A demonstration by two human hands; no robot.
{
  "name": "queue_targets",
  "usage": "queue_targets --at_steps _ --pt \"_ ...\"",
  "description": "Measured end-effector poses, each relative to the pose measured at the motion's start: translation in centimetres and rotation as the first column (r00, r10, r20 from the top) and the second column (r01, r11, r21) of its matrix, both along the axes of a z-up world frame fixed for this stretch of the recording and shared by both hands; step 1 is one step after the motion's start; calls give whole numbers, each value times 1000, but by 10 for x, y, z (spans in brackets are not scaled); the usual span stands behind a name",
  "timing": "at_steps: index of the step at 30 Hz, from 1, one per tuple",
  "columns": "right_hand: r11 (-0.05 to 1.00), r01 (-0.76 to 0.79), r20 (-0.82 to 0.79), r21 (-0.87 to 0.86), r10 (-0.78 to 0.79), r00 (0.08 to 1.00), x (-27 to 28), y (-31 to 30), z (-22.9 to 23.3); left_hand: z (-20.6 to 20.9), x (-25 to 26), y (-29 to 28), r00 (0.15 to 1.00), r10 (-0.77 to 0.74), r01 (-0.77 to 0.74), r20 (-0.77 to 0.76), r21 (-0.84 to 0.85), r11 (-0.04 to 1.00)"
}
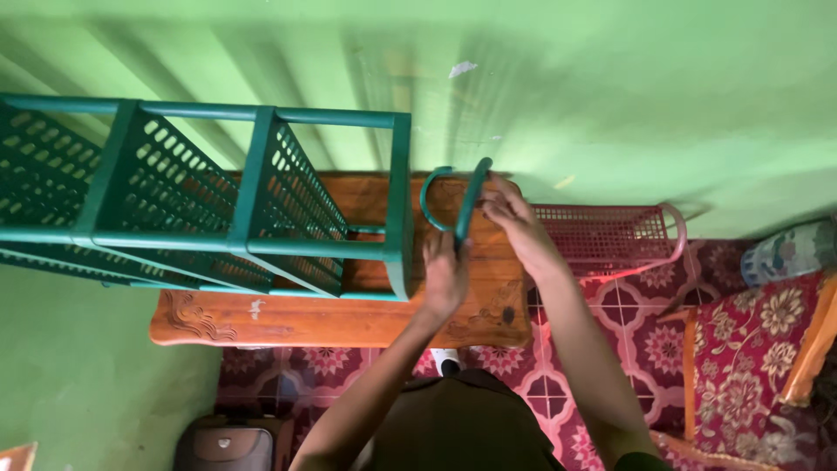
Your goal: The person disassembles a green plastic shelving unit on a wooden table. They remove the curved handles and several shelf panels one by one, placing them on the table. The task ends with the shelving frame partially disassembled and parts laid out.
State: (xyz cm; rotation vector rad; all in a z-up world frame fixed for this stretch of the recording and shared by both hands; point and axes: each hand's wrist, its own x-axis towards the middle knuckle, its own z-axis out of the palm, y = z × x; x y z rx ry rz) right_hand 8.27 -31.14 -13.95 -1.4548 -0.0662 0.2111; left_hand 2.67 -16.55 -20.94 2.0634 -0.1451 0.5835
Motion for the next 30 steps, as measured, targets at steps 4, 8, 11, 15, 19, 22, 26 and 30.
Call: queue_targets --at_steps 4,8,11,15,19,22,26,30 --pt "917 -65 128 -395 125 984 13 -17 -47 -62 26 -3 964 -30 -28 -263 -215 976" --pt "715 25 342 -699 304 889 26 -34 -113 -111 68 -10 954 105 -145 -282 -126 981" --pt "676 -7 300 -737 335 893 29 -42 -155 -135 88 -6 918 93 -205 -387 -260 944" --pt "565 -47 128 -824 267 955 27 -44 -187 -160 102 -5 795 66 -291 -603 -283 914" --pt "666 162 463 -728 303 833 29 -38 -202 -176 107 -8 704 141 -381 -696 -203 902" --pt "687 120 465 -716 342 817 41 -28 -214 -176 107 -10 770 173 -427 -615 -294 855" --pt "712 64 397 -700 313 863 59 -18 -230 -157 111 -10 695 30 -428 -718 -380 820" --pt "689 88 363 -720 264 894 74 -6 -252 -137 121 -10 613 -126 -423 -780 -459 782"
